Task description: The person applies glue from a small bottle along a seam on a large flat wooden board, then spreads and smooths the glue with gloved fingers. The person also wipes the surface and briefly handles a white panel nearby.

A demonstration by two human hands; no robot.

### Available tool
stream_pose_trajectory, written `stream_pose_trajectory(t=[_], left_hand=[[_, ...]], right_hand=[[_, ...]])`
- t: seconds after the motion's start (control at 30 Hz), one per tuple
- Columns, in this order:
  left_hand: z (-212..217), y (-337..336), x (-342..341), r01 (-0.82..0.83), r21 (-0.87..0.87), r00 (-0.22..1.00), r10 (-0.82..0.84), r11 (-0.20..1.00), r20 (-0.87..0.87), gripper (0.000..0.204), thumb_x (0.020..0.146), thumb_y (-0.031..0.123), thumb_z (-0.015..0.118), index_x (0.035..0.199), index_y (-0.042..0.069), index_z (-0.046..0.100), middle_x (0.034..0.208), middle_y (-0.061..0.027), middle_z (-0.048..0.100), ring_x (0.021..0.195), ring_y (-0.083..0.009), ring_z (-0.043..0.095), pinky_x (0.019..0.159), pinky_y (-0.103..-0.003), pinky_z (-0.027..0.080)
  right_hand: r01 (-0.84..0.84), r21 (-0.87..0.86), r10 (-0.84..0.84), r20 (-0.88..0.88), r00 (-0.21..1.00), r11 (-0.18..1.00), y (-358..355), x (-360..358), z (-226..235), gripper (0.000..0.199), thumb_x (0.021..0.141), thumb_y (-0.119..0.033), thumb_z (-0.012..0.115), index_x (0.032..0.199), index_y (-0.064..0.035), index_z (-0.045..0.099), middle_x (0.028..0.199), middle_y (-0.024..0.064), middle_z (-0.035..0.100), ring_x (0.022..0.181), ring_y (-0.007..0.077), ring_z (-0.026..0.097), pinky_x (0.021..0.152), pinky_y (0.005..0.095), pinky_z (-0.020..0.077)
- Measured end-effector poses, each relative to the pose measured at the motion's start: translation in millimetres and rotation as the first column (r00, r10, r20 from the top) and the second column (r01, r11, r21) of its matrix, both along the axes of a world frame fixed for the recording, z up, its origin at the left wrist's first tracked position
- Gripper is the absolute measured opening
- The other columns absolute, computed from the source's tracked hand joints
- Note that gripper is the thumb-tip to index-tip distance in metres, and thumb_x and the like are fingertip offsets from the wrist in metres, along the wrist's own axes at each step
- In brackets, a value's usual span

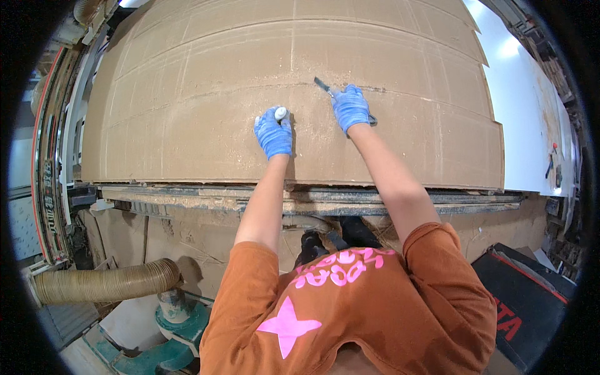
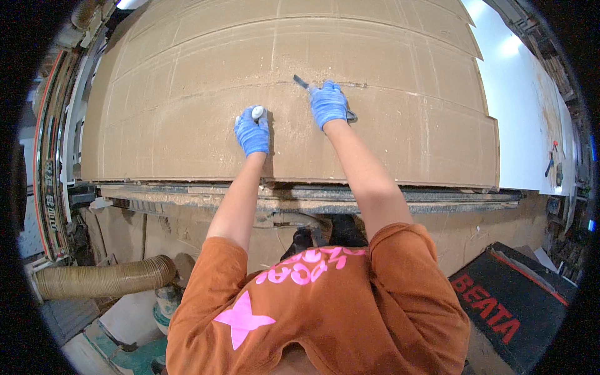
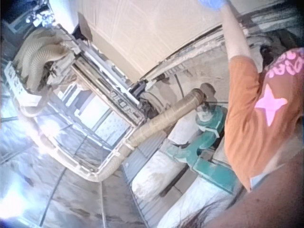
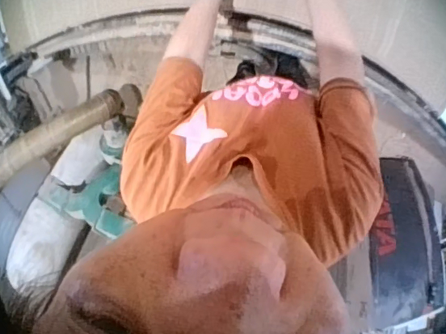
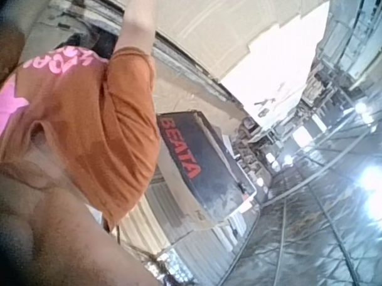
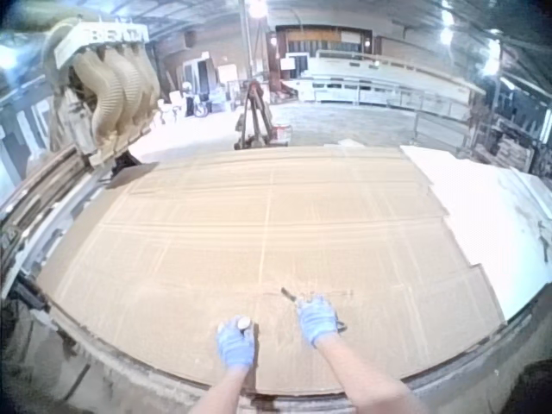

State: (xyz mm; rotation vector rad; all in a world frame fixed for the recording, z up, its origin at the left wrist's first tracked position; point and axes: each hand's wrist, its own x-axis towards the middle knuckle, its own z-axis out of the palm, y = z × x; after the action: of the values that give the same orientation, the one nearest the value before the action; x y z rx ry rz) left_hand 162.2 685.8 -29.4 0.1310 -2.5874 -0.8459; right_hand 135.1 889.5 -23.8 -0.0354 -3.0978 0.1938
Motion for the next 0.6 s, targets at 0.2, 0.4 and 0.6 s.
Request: stream_pose_trajectory(t=[0.2,0.4,0.6], left_hand=[[-1.3,-3.9,1.6,-0.019,-0.017,0.998,0.02,1.0,0.056,0.023,0.08,0.019,0.068,0.102,0.012,0.064,0.099,-0.0097,0.067,0.096,-0.0284,0.062,0.1,-0.041,0.037],[-3.7,-5.6,2.2,-0.004,-0.018,1.0,0.004,1.0,-0.019,0.021,0.084,0.024,0.066,0.099,0.011,0.064,0.096,-0.0126,0.067,0.092,-0.0323,0.062,0.092,-0.043,0.042],[2.6,-2.9,2.9,-0.009,-0.012,1.0,0.009,1.0,0.029,0.019,0.083,0.024,0.067,0.098,0.011,0.065,0.096,-0.0097,0.068,0.093,-0.0289,0.062,0.098,-0.041,0.038]], right_hand=[[0.009,-0.046,-0.007,0.045,0.999,0.999,0.7,7.7,14.1,0.023,0.088,-0.022,0.057,0.11,-0.0198,0.063,0.103,0.0169,0.056,0.098,0.0344,0.058,0.079,0.0452,0.0515],[-0.035,-0.025,0.036,0.045,0.998,0.999,-4.2,10.3,11.2,0.024,0.089,-0.015,0.052,0.111,-0.0173,0.063,0.106,0.0181,0.056,0.099,0.0342,0.059,0.079,0.0453,0.0531],[-0.011,-0.055,0.012,0.016,1.0,0.998,-13.8,-13.4,12.2,0.022,0.09,-0.017,0.052,0.11,-0.0139,0.062,0.106,0.0196,0.057,0.099,0.0341,0.06,0.082,0.0452,0.0525]])
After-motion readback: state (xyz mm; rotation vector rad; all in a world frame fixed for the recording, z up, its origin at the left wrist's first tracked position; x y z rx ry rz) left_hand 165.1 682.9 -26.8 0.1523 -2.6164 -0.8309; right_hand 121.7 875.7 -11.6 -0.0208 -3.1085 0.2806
